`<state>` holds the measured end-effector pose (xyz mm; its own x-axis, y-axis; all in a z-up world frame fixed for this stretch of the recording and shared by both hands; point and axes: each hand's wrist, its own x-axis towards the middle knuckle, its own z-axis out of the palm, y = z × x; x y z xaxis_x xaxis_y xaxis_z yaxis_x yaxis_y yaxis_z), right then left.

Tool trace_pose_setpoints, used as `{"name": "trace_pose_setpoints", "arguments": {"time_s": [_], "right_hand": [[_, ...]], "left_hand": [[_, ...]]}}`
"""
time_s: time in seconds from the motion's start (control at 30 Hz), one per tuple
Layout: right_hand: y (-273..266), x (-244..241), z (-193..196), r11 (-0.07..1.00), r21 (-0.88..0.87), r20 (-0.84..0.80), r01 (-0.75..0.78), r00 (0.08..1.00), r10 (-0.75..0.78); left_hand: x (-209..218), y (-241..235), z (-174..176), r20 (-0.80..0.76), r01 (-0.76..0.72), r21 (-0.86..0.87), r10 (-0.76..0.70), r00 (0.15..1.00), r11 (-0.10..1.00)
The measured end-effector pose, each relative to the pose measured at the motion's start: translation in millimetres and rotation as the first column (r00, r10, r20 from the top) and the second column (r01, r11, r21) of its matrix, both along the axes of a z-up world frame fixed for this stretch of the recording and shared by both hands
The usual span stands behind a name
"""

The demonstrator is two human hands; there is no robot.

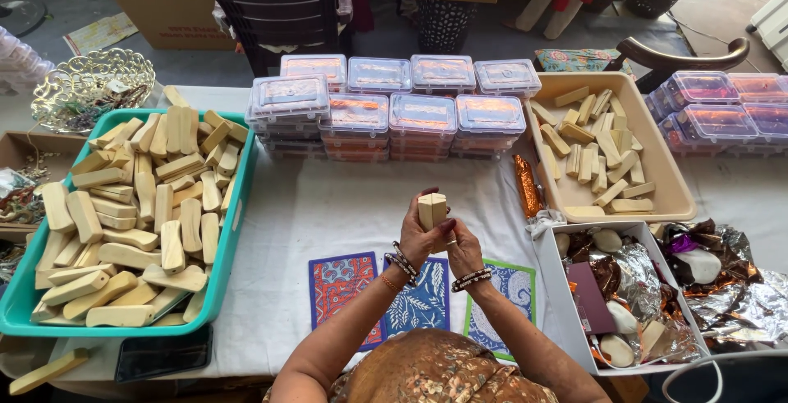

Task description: The person sits at a table and wipes small wooden blocks with a white cloth. They then pick up a sheet of shiny orange foil, place a block on it, and wrap it tightly. The wrapped block is placed on the table, and the person repeats the process with another block.

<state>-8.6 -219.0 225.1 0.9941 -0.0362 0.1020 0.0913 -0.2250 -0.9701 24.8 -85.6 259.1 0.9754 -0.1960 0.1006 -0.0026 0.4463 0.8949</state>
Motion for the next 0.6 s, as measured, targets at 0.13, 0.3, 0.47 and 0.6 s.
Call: {"name": "trace_pose_setpoints", "arguments": {"time_s": [0.13,0.3,0.47,0.6], "right_hand": [[-3,3,-1,0.999,-0.03,-0.055,-0.044,0.998,0.042],[-7,-11,15,0.93,-0.366,-0.089,-0.009,0.996,-0.025],[-2,-30,4,0.761,-0.647,0.06,-0.049,0.992,0.115],[-8,-44,-44,0.549,-0.825,0.128,-0.137,0.9,0.417]], "left_hand": [[4,-1,-22,0.063,-0.025,0.11,0.018,0.998,0.994],[4,24,-58,0.247,-0.133,0.601,-0.025,0.969,0.788],[9,33,-136,-0.135,0.238,0.87,-0.256,0.957,0.431],[7,34,-213,-0.153,0.467,0.702,-0.527,0.836,0.537]]}}
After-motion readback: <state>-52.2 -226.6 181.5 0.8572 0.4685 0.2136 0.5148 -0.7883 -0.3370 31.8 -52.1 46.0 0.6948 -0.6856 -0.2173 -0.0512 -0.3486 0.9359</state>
